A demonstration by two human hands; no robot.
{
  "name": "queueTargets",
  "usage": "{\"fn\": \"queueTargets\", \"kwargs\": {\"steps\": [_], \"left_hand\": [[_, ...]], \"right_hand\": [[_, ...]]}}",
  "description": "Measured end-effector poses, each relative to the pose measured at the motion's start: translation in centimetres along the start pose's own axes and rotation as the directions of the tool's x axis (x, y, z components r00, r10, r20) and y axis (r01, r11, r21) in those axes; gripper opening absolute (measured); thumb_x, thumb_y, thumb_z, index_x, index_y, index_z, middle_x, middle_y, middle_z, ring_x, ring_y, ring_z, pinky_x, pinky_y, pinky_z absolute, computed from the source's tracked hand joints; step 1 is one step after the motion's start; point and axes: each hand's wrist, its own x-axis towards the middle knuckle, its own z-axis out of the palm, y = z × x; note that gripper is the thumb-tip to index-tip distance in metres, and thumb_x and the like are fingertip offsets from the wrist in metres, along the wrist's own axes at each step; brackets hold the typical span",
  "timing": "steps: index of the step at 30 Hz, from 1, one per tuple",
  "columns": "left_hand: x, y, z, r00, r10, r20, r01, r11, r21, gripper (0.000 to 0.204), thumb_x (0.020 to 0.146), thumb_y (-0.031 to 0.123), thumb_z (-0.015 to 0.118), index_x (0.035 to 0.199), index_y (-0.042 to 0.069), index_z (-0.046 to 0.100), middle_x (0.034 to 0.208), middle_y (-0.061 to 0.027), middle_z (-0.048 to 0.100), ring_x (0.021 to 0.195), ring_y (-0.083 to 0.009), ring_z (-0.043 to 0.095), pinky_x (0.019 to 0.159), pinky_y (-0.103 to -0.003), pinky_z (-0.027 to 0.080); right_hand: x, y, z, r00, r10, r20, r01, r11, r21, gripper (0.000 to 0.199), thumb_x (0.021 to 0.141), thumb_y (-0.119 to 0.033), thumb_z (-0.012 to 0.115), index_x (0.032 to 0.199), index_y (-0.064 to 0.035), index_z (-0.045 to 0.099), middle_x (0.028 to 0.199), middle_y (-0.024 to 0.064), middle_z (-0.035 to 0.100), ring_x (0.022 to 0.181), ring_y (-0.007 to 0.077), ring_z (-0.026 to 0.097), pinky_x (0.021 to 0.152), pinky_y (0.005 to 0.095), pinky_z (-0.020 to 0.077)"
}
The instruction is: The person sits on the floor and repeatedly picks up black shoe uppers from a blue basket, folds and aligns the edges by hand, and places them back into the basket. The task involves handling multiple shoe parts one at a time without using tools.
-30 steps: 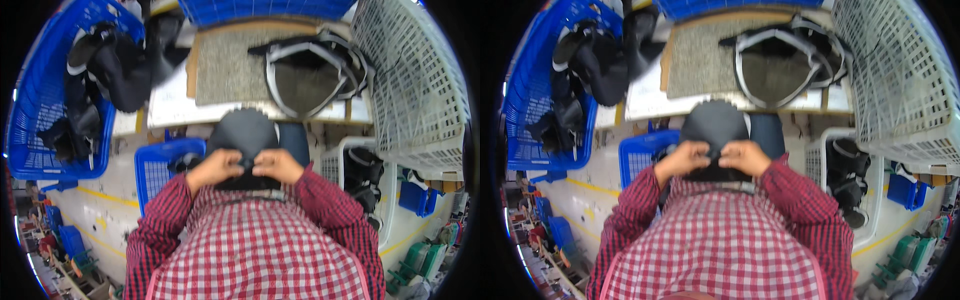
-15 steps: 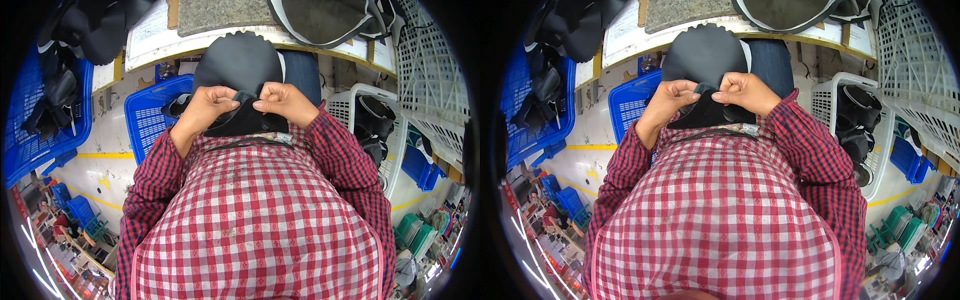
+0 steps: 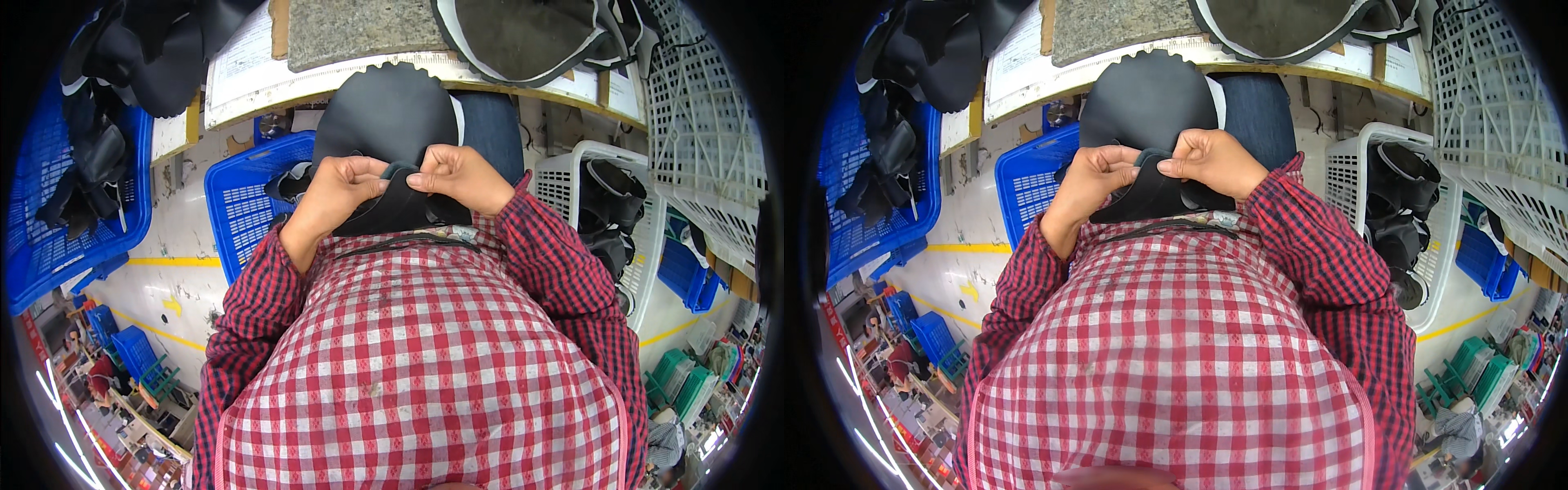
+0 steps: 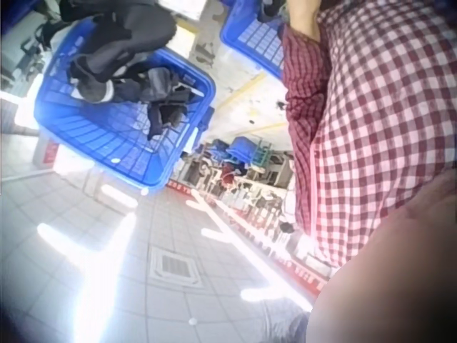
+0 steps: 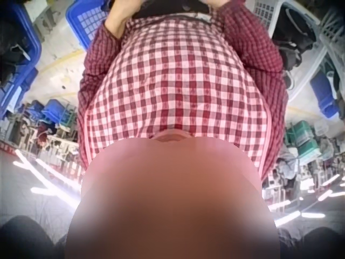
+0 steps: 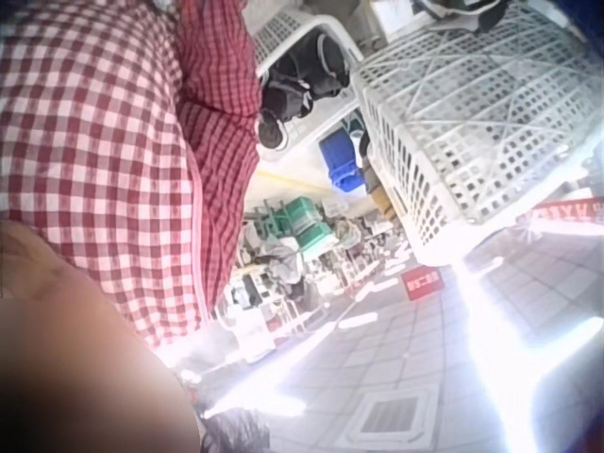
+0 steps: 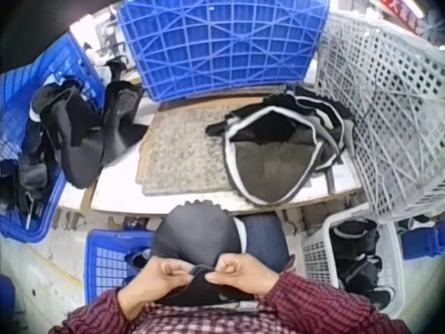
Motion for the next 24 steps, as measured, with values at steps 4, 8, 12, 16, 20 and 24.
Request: {"fn": "queueTargets", "kwargs": {"steps": [4,8,12,16,20,24], "left_hand": [[-0.1,0.1,0.0,1.0,-0.005,0.013,0.005,1.0,0.008,0.022,0.094,-0.008,0.068,0.116,-0.007,0.073,0.101,-0.0079,0.078,0.088,-0.0106,0.072,0.081,-0.024,0.058],[-0.1,0.4,0.2,1.0,0.019,0.021,-0.019,1.0,0.023,0.023,0.094,-0.008,0.068,0.117,-0.006,0.073,0.102,-0.0074,0.078,0.089,-0.0101,0.072,0.081,-0.024,0.058],[-0.1,0.8,0.4,1.0,0.02,0.006,-0.02,0.997,0.07,0.024,0.094,-0.008,0.067,0.118,-0.006,0.073,0.104,-0.0071,0.078,0.091,-0.0099,0.072,0.081,-0.023,0.057],[-0.1,0.5,0.3,0.999,0.031,0.012,-0.031,0.999,0.042,0.026,0.094,-0.008,0.067,0.119,-0.005,0.073,0.103,-0.0058,0.078,0.091,-0.0088,0.071,0.079,-0.022,0.057],[-0.2,-0.4,-0.1,1.0,0.029,0.0,-0.029,0.999,0.032,0.028,0.093,-0.007,0.068,0.119,-0.003,0.074,0.099,-0.0006,0.076,0.084,-0.0061,0.066,0.075,-0.021,0.054],[-0.5,-0.6,-0.5,0.994,0.107,0.022,-0.109,0.982,0.155,0.025,0.095,-0.005,0.066,0.119,-0.004,0.073,0.101,-0.0014,0.074,0.09,-0.0079,0.064,0.08,-0.026,0.054]], "right_hand": [[0.0,0.1,0.2,0.999,-0.001,-0.048,-0.001,0.999,-0.043,0.026,0.093,-0.019,0.083,0.081,-0.0051,0.065,0.077,0.0007,0.069,0.072,0.0043,0.06,0.066,0.0228,0.0505],[0.0,0.0,0.4,0.997,0.004,-0.079,-0.006,1.0,-0.028,0.025,0.093,-0.018,0.083,0.08,-0.0049,0.065,0.078,0.0013,0.07,0.073,0.0047,0.061,0.067,0.0226,0.0512],[-0.1,-0.1,0.6,0.995,-0.002,-0.096,-0.001,1.0,-0.028,0.025,0.092,-0.017,0.084,0.08,-0.0049,0.065,0.078,0.0011,0.07,0.072,0.0047,0.061,0.067,0.0225,0.0508],[-0.1,0.3,0.6,0.994,-0.006,-0.106,0.004,1.0,-0.016,0.026,0.092,-0.017,0.083,0.079,-0.0075,0.063,0.076,-0.0029,0.066,0.069,0.0015,0.055,0.064,0.0199,0.0448],[-0.1,1.4,0.5,0.989,-0.091,-0.114,0.098,0.994,0.053,0.025,0.089,-0.017,0.086,0.079,-0.0055,0.066,0.077,0.0001,0.069,0.071,0.0053,0.06,0.065,0.0243,0.0508],[0.1,2.4,1.0,0.987,-0.114,-0.113,0.12,0.992,0.046,0.023,0.088,-0.015,0.086,0.078,-0.0077,0.066,0.077,-0.001,0.07,0.071,0.0054,0.061,0.065,0.025,0.0518]]}}
